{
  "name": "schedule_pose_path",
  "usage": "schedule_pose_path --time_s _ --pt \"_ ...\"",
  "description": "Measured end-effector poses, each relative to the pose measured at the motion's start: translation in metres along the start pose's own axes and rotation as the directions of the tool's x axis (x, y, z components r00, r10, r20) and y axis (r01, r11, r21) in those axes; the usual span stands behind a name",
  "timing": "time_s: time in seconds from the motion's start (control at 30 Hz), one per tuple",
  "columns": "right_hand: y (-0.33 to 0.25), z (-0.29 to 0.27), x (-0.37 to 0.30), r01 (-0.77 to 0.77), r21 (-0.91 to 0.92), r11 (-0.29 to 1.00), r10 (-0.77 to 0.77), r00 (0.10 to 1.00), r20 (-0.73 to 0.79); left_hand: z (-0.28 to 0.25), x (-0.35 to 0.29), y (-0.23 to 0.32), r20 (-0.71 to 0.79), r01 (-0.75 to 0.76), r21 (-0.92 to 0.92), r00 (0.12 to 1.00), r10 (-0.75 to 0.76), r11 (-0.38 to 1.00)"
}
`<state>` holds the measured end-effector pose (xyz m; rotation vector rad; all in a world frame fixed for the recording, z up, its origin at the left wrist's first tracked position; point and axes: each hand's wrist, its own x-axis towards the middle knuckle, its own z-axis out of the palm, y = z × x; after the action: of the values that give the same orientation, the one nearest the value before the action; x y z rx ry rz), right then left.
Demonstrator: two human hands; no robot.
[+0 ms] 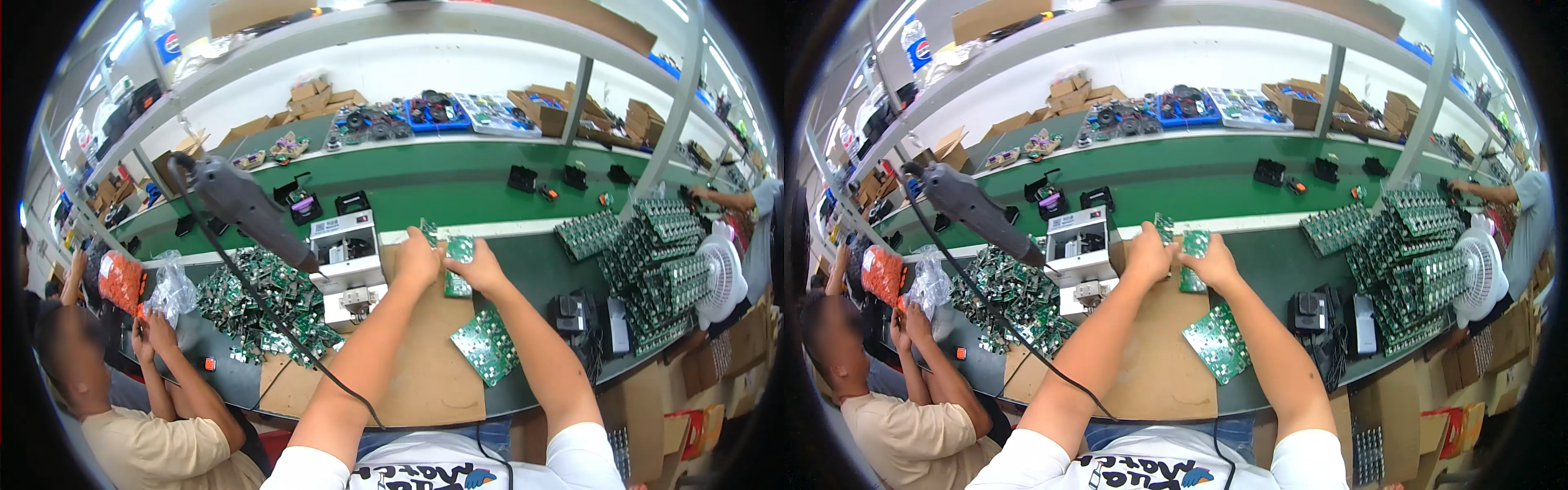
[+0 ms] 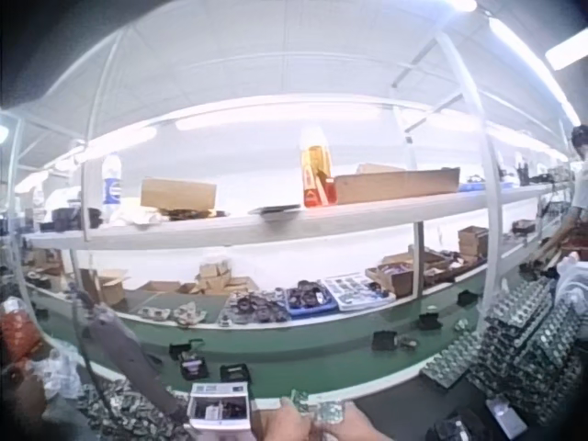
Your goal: Assembling electronic circuit boards into plastic cases using an electric screwdriver.
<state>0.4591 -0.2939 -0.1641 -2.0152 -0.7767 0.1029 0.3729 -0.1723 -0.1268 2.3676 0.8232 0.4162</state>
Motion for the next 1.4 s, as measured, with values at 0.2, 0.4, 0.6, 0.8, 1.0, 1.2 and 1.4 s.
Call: schedule_pose_path --time_s 0.2,0.4,0.6,0.8,1.0,1.2,1.4 --pt "-0.031 -0.047 -0.020 -0.054 -0.518 0.854 0.156 0.975 0.157 -0.012 -0.002 0.006 0.148 -0.042 0.287 0.989 -0.001 0.957" --pt "-0.030 -0.092 -0.092 0.092 -0.529 0.844 0.199 0.861 0.467 -0.036 -0.069 0.022 0.110 -0.217 0.273 0.975 0.194 0.937" --pt "-0.012 -0.087 -0.094 -0.149 -0.093 0.984 0.175 0.863 0.474 -0.022 -0.131 0.006 0.375 -0.330 0.239 0.899 0.226 0.913" --pt "-0.024 -0.069 -0.104 -0.335 0.670 0.663 0.143 0.935 0.326 -0.006 -0.121 -0.006 0.297 -0.070 -0.410 0.933 0.205 0.910" --pt "-0.031 -0.050 -0.098 -0.146 0.703 0.696 0.080 0.989 0.126 0.013 -0.108 -0.009 0.215 0.021 -0.783 0.947 0.239 0.621" --pt "-0.035 -0.042 -0.091 -0.054 0.646 0.761 0.025 0.998 0.055 0.027 -0.106 -0.011 0.042 -0.078 -0.853 0.975 0.217 0.516" --pt "-0.045 -0.029 -0.097 0.004 0.604 0.797 0.066 0.993 -0.094 0.020 -0.110 -0.006 -0.076 -0.190 -0.683 0.979 0.189 0.706"
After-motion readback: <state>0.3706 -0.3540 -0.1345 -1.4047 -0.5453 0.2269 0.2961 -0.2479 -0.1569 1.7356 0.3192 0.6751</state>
